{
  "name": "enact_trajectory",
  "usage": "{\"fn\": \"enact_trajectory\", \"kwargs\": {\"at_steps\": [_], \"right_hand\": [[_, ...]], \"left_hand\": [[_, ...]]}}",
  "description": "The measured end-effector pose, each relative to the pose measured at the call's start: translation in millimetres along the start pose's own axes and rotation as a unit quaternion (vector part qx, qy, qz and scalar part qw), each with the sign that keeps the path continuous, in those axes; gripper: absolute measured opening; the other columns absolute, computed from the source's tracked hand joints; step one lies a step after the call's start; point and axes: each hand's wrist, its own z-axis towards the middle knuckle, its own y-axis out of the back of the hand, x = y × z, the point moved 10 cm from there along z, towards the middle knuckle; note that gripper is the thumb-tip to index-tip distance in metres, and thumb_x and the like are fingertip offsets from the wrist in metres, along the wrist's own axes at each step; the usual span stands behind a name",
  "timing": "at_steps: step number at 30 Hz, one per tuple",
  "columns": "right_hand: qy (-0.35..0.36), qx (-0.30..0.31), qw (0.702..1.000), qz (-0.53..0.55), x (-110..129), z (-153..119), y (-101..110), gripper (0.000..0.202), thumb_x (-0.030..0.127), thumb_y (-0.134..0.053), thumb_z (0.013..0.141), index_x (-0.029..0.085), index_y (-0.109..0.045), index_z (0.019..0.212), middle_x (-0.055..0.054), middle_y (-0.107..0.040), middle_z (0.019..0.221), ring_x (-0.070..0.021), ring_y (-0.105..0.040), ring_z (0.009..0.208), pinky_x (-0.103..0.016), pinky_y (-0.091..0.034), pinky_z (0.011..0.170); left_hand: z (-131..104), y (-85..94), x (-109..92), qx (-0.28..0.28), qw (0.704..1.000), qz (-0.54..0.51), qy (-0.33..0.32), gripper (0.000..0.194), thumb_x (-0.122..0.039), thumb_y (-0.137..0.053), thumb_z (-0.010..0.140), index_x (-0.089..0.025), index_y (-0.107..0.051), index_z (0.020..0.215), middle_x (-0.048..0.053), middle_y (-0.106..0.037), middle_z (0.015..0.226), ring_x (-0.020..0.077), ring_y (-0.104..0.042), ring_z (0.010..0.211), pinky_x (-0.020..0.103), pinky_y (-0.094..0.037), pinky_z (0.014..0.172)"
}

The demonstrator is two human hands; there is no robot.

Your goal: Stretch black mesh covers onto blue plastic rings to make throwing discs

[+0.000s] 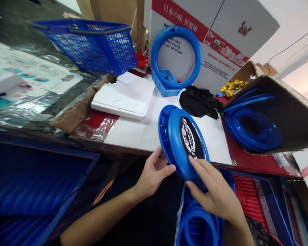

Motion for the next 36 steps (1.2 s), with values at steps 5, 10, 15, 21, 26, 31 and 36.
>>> {"fn": "enact_trajectory", "kwargs": {"at_steps": [5, 10, 15, 21, 26, 31, 36], "right_hand": [[0.002, -0.040, 0.997, 0.066, -23, 5, 34, 0.062, 0.026, -0.076, 0.098, 0.029, -0.060, 0.158, -0.011, -0.069, 0.143, -0.0259, -0.073, 0.122, -0.033, -0.062, 0.102], [0.001, -0.085, 0.989, 0.119, -47, 4, 39, 0.057, 0.025, -0.078, 0.097, 0.029, -0.067, 0.152, -0.012, -0.071, 0.143, -0.0280, -0.074, 0.120, -0.038, -0.064, 0.099], [-0.039, -0.090, 0.990, 0.098, -29, 0, 32, 0.052, 0.018, -0.078, 0.097, 0.034, -0.071, 0.146, -0.007, -0.073, 0.142, -0.0278, -0.074, 0.123, -0.041, -0.063, 0.104], [-0.074, -0.136, 0.982, 0.108, -16, -13, 39, 0.050, 0.013, -0.077, 0.096, 0.037, -0.075, 0.140, -0.004, -0.076, 0.139, -0.0274, -0.076, 0.119, -0.042, -0.063, 0.106], [-0.096, -0.165, 0.973, 0.128, -27, -20, 38, 0.047, 0.013, -0.077, 0.096, 0.036, -0.077, 0.137, -0.004, -0.077, 0.136, -0.0285, -0.077, 0.118, -0.043, -0.065, 0.104], [-0.079, -0.140, 0.977, 0.138, -27, -18, 31, 0.049, 0.012, -0.076, 0.097, 0.035, -0.076, 0.140, -0.006, -0.077, 0.135, -0.0283, -0.076, 0.117, -0.043, -0.065, 0.098], [-0.054, -0.115, 0.979, 0.157, -28, -17, 27, 0.051, 0.011, -0.073, 0.098, 0.036, -0.073, 0.143, -0.007, -0.076, 0.134, -0.0280, -0.075, 0.118, -0.043, -0.064, 0.098]], "left_hand": [[0, 1.5, -9, -0.007, 1.000, -0.005, 0.011, 0.055, -0.028, -0.096, 0.082, -0.019, -0.068, 0.128, 0.010, -0.074, 0.130, 0.0251, -0.076, 0.112, 0.035, -0.066, 0.095], [-1, -6.7, -13, -0.028, 0.998, -0.036, 0.031, 0.054, -0.028, -0.096, 0.080, -0.018, -0.066, 0.124, 0.008, -0.072, 0.124, 0.0249, -0.078, 0.105, 0.033, -0.070, 0.081], [4, -20.1, -5, -0.030, 0.997, -0.067, 0.033, 0.059, -0.027, -0.098, 0.078, -0.021, -0.062, 0.124, 0.005, -0.072, 0.119, 0.0249, -0.077, 0.109, 0.040, -0.068, 0.094], [11, -27.9, 8, -0.024, 0.998, -0.055, 0.018, 0.063, -0.024, -0.100, 0.074, -0.022, -0.061, 0.124, 0.006, -0.072, 0.123, 0.0252, -0.075, 0.115, 0.044, -0.059, 0.108], [11, -28.3, 10, -0.026, 0.999, -0.041, 0.006, 0.065, -0.026, -0.101, 0.074, -0.023, -0.061, 0.125, 0.006, -0.073, 0.124, 0.0246, -0.074, 0.114, 0.041, -0.060, 0.104], [11, -27.8, 10, -0.025, 0.999, -0.033, -0.007, 0.067, -0.027, -0.101, 0.073, -0.022, -0.061, 0.127, 0.006, -0.073, 0.123, 0.0241, -0.075, 0.113, 0.039, -0.062, 0.102], [10, -29.3, 15, -0.015, 1.000, -0.016, 0.007, 0.071, -0.028, -0.103, 0.070, -0.022, -0.062, 0.127, 0.007, -0.074, 0.124, 0.0271, -0.075, 0.117, 0.043, -0.061, 0.106]]}}
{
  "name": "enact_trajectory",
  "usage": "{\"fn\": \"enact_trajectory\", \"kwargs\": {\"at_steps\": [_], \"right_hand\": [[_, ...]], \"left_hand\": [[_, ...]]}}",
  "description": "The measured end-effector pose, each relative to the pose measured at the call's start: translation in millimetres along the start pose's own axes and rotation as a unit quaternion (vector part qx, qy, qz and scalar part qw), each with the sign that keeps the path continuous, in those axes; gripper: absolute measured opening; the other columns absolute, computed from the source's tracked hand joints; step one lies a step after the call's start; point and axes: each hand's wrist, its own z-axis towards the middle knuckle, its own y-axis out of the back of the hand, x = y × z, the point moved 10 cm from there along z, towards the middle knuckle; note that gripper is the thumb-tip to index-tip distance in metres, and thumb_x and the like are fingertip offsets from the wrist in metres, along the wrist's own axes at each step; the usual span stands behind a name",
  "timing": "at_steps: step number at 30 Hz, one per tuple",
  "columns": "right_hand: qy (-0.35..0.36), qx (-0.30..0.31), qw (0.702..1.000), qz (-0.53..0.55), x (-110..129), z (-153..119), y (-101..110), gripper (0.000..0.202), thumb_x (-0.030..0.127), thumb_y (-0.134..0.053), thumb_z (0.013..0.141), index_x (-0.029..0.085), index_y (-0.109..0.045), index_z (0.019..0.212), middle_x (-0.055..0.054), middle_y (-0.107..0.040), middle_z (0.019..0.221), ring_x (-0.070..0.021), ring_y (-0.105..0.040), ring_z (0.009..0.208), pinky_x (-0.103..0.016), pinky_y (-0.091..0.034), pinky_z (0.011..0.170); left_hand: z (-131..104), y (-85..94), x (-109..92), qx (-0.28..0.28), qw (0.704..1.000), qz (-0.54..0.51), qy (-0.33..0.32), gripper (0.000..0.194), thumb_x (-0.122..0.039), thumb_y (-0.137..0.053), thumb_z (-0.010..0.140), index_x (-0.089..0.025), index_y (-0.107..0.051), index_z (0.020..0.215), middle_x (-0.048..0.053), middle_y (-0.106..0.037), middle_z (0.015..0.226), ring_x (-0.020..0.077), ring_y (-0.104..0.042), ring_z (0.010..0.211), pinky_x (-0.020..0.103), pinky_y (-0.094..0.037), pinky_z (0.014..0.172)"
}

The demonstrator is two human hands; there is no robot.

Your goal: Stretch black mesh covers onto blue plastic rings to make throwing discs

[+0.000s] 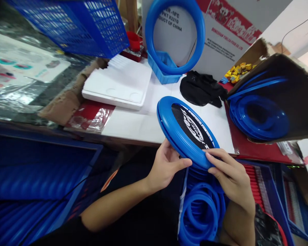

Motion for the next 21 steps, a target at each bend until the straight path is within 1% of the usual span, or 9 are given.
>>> {"fn": "enact_trajectory", "kwargs": {"at_steps": [3, 6, 9, 12, 15, 18, 21], "right_hand": [[0.008, 0.014, 1.000, 0.007, -2, -2, -1, 0.055, 0.008, -0.072, 0.098, 0.035, -0.072, 0.145, -0.007, -0.075, 0.136, -0.0270, -0.074, 0.120, -0.041, -0.063, 0.099], [0.016, 0.029, 0.999, 0.004, -3, -5, -3, 0.058, 0.005, -0.071, 0.098, 0.034, -0.070, 0.148, -0.009, -0.073, 0.138, -0.0267, -0.073, 0.121, -0.041, -0.061, 0.100], [0.027, 0.038, 0.999, -0.004, -5, -9, -2, 0.059, 0.004, -0.070, 0.098, 0.033, -0.068, 0.149, -0.010, -0.072, 0.139, -0.0278, -0.072, 0.124, -0.043, -0.061, 0.101], [0.045, 0.046, 0.998, -0.009, -4, -14, -2, 0.060, 0.005, -0.069, 0.098, 0.033, -0.067, 0.152, -0.011, -0.071, 0.140, -0.0295, -0.071, 0.125, -0.045, -0.061, 0.101], [0.053, 0.049, 0.997, -0.016, -3, -17, -1, 0.062, 0.004, -0.068, 0.098, 0.032, -0.065, 0.153, -0.012, -0.071, 0.141, -0.0304, -0.070, 0.127, -0.046, -0.062, 0.101], [0.054, 0.053, 0.997, -0.025, -2, -17, 0, 0.063, 0.003, -0.068, 0.098, 0.031, -0.065, 0.153, -0.012, -0.070, 0.141, -0.0306, -0.071, 0.127, -0.045, -0.062, 0.100], [0.061, 0.055, 0.996, -0.035, -2, -18, -2, 0.065, 0.003, -0.067, 0.098, 0.032, -0.063, 0.155, -0.013, -0.070, 0.142, -0.0310, -0.070, 0.128, -0.046, -0.063, 0.101]], "left_hand": [[-1, -0.7, 0, 0.006, 1.000, 0.012, -0.008, 0.072, -0.030, -0.103, 0.071, -0.023, -0.062, 0.130, 0.007, -0.075, 0.125, 0.0276, -0.075, 0.116, 0.045, -0.061, 0.107], [-3, 0.1, 2, 0.006, 1.000, 0.016, -0.003, 0.071, -0.030, -0.102, 0.072, -0.023, -0.063, 0.131, 0.008, -0.075, 0.126, 0.0280, -0.075, 0.118, 0.045, -0.061, 0.108], [-4, 1.1, 7, 0.008, 1.000, 0.007, 0.011, 0.069, -0.028, -0.103, 0.071, -0.022, -0.064, 0.129, 0.007, -0.076, 0.125, 0.0281, -0.074, 0.120, 0.044, -0.061, 0.107], [-4, 0.7, 13, 0.023, 0.999, -0.001, 0.032, 0.067, -0.025, -0.104, 0.068, -0.021, -0.065, 0.123, 0.006, -0.077, 0.122, 0.0283, -0.075, 0.119, 0.043, -0.063, 0.103], [-4, 0.8, 19, 0.035, 0.998, 0.002, 0.050, 0.067, -0.026, -0.105, 0.067, -0.021, -0.065, 0.121, 0.008, -0.078, 0.123, 0.0301, -0.074, 0.120, 0.046, -0.062, 0.104], [-5, 2.9, 19, 0.027, 0.998, 0.008, 0.057, 0.066, -0.025, -0.104, 0.068, -0.020, -0.066, 0.121, 0.008, -0.078, 0.123, 0.0304, -0.074, 0.120, 0.048, -0.061, 0.106], [-6, 2.2, 16, 0.019, 0.998, 0.006, 0.067, 0.062, -0.023, -0.103, 0.070, -0.019, -0.066, 0.119, 0.008, -0.078, 0.124, 0.0297, -0.074, 0.122, 0.047, -0.060, 0.109]]}}
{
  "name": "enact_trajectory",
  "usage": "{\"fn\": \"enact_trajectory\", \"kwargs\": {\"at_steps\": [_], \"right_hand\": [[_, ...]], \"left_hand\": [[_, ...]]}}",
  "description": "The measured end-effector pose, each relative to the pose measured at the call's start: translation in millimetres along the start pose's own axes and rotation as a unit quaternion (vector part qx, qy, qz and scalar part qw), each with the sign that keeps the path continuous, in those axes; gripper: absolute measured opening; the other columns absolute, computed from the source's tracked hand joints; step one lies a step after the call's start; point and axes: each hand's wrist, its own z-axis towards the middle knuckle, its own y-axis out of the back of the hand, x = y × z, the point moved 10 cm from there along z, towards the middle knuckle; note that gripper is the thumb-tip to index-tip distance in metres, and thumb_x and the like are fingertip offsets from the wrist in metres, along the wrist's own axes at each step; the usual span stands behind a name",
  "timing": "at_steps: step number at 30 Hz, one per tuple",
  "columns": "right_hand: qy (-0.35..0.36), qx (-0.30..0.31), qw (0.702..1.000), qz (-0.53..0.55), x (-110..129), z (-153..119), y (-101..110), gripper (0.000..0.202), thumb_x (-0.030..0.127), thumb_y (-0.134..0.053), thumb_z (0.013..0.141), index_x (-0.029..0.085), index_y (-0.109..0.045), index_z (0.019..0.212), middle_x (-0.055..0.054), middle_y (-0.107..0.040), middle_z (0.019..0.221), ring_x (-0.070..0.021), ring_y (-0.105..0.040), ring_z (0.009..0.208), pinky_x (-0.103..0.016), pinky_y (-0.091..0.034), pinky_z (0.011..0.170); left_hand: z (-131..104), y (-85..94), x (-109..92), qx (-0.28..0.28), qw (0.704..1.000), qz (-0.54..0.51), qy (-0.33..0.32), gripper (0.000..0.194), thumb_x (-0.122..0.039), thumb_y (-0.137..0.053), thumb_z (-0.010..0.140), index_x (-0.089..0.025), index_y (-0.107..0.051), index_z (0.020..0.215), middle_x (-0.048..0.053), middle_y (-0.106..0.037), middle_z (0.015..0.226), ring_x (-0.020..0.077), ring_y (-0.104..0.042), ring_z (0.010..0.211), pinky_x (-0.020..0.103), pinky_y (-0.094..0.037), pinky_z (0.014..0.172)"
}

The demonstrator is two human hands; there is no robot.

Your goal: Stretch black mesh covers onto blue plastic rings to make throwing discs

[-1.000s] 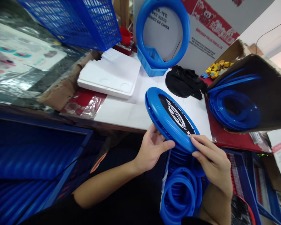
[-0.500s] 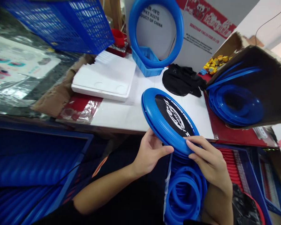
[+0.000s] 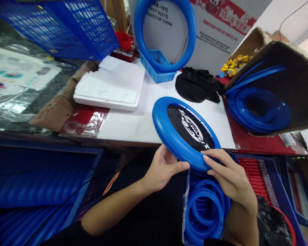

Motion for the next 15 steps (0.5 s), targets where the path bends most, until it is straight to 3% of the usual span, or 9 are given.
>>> {"fn": "enact_trajectory", "kwargs": {"at_steps": [5, 10, 15], "right_hand": [[0.011, 0.046, 0.998, -0.043, -4, -6, -22, 0.072, -0.001, -0.060, 0.099, 0.033, -0.054, 0.163, -0.014, -0.064, 0.149, -0.0312, -0.065, 0.134, -0.047, -0.064, 0.101], [0.042, 0.084, 0.989, -0.115, -1, -9, -58, 0.084, -0.003, -0.058, 0.099, 0.030, -0.036, 0.173, -0.020, -0.060, 0.152, -0.0352, -0.059, 0.140, -0.057, -0.061, 0.108], [0.060, 0.097, 0.978, -0.172, -5, -15, -98, 0.082, 0.001, -0.058, 0.101, 0.023, -0.030, 0.175, -0.023, -0.060, 0.155, -0.0380, -0.057, 0.143, -0.062, -0.057, 0.112]], "left_hand": [[-3, 1.9, -10, -0.005, 0.999, 0.004, 0.033, 0.072, -0.038, -0.107, 0.064, -0.016, -0.067, 0.120, 0.013, -0.078, 0.127, 0.0323, -0.073, 0.124, 0.044, -0.060, 0.109], [-9, 44.0, 4, -0.135, 0.982, 0.060, 0.115, 0.062, -0.053, -0.099, 0.072, -0.013, -0.070, 0.110, 0.008, -0.078, 0.098, 0.0211, -0.077, 0.085, 0.030, -0.066, 0.072], [-9, 83.0, 16, -0.225, 0.967, 0.051, 0.105, 0.046, -0.037, -0.100, 0.071, -0.015, -0.063, 0.087, -0.003, -0.065, 0.076, 0.0103, -0.063, 0.063, 0.023, -0.059, 0.057]]}}
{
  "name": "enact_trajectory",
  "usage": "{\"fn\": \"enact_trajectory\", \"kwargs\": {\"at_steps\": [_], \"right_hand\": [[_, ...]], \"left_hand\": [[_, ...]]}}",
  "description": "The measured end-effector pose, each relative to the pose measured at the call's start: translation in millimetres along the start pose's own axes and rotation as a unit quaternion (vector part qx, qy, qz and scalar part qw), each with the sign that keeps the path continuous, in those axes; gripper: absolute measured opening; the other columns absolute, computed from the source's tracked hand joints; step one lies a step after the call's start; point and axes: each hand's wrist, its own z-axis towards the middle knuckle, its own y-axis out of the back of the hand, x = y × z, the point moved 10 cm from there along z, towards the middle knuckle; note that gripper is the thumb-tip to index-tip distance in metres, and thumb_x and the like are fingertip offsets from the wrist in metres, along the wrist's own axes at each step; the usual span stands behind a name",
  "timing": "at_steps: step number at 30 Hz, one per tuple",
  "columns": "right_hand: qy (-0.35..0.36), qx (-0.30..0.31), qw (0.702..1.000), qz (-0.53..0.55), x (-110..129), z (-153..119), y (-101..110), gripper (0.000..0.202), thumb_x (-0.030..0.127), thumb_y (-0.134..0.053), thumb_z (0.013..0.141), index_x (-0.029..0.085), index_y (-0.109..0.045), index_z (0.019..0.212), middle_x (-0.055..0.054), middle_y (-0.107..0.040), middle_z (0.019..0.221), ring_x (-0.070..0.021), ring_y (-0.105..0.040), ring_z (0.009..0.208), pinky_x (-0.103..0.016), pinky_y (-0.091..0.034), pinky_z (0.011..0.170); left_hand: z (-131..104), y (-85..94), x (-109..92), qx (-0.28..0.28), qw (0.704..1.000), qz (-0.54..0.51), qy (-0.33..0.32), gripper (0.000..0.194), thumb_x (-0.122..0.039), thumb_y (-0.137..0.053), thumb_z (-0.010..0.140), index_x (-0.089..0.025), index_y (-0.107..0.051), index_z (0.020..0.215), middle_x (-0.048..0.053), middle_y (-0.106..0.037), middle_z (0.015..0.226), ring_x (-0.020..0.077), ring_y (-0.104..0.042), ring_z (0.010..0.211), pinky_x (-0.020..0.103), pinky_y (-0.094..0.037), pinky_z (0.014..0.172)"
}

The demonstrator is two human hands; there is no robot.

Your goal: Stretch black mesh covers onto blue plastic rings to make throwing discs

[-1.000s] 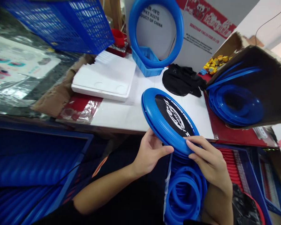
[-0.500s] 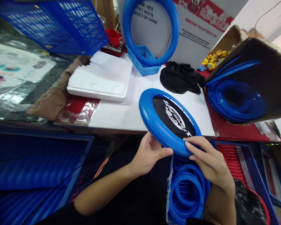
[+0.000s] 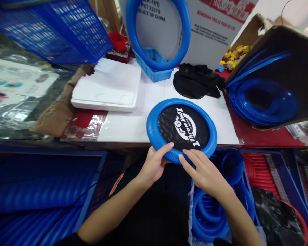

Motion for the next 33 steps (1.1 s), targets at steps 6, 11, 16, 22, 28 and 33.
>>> {"fn": "enact_trajectory", "kwargs": {"at_steps": [6, 11, 16, 22, 28, 33], "right_hand": [[-0.023, -0.067, 0.997, -0.009, 1, -21, -39, 0.066, 0.012, -0.068, 0.101, 0.026, -0.051, 0.164, -0.017, -0.063, 0.156, -0.0329, -0.059, 0.145, -0.060, -0.046, 0.124], [-0.260, -0.238, 0.934, 0.056, -13, -58, -67, 0.064, 0.047, -0.076, 0.098, 0.032, -0.059, 0.158, -0.012, -0.027, 0.180, -0.0472, -0.028, 0.164, -0.078, -0.017, 0.131], [-0.538, -0.466, 0.597, 0.371, -32, -113, -130, 0.072, 0.045, -0.059, 0.108, 0.034, -0.029, 0.173, -0.009, -0.028, 0.180, -0.0342, -0.033, 0.165, -0.063, -0.037, 0.130], [-0.550, -0.470, 0.341, 0.600, -67, -131, -174, 0.057, 0.051, -0.082, 0.091, 0.024, -0.071, 0.140, -0.006, -0.080, 0.127, -0.0248, -0.077, 0.114, -0.039, -0.065, 0.101], [-0.539, -0.452, 0.312, 0.638, -87, -134, -184, 0.053, 0.049, -0.093, 0.077, 0.025, -0.080, 0.122, -0.005, -0.084, 0.113, -0.0242, -0.079, 0.099, -0.036, -0.067, 0.087], [-0.538, -0.471, 0.329, 0.617, -85, -126, -184, 0.049, 0.046, -0.090, 0.081, 0.023, -0.079, 0.123, -0.005, -0.084, 0.106, -0.0220, -0.079, 0.088, -0.033, -0.065, 0.081]], "left_hand": [[5, 47.4, 22, -0.082, 0.996, 0.001, 0.032, 0.048, -0.024, -0.099, 0.061, -0.017, -0.054, 0.075, -0.007, -0.056, 0.066, 0.0073, -0.055, 0.058, 0.019, -0.048, 0.053], [0, 81.8, 33, -0.143, 0.989, -0.001, 0.034, 0.045, -0.019, -0.100, 0.057, -0.017, -0.061, 0.079, -0.006, -0.063, 0.070, 0.0085, -0.061, 0.065, 0.019, -0.051, 0.061], [-5, 102.7, 49, -0.143, 0.989, 0.026, 0.042, 0.049, -0.020, -0.100, 0.058, -0.018, -0.075, 0.100, 0.002, -0.079, 0.096, 0.0205, -0.076, 0.091, 0.032, -0.063, 0.082], [-12, 127.3, 58, -0.169, 0.983, 0.049, 0.043, 0.068, -0.021, -0.100, 0.060, -0.022, -0.077, 0.124, 0.002, -0.081, 0.099, 0.0253, -0.078, 0.100, 0.039, -0.064, 0.095], [-10, 134.0, 64, -0.177, 0.981, 0.071, 0.031, 0.078, -0.027, -0.100, 0.060, -0.025, -0.076, 0.135, 0.005, -0.083, 0.112, 0.0302, -0.078, 0.109, 0.046, -0.062, 0.104], [-5, 134.6, 65, -0.148, 0.985, 0.088, 0.019, 0.084, -0.030, -0.099, 0.066, -0.027, -0.071, 0.144, 0.008, -0.080, 0.127, 0.0346, -0.073, 0.126, 0.051, -0.057, 0.115]]}}
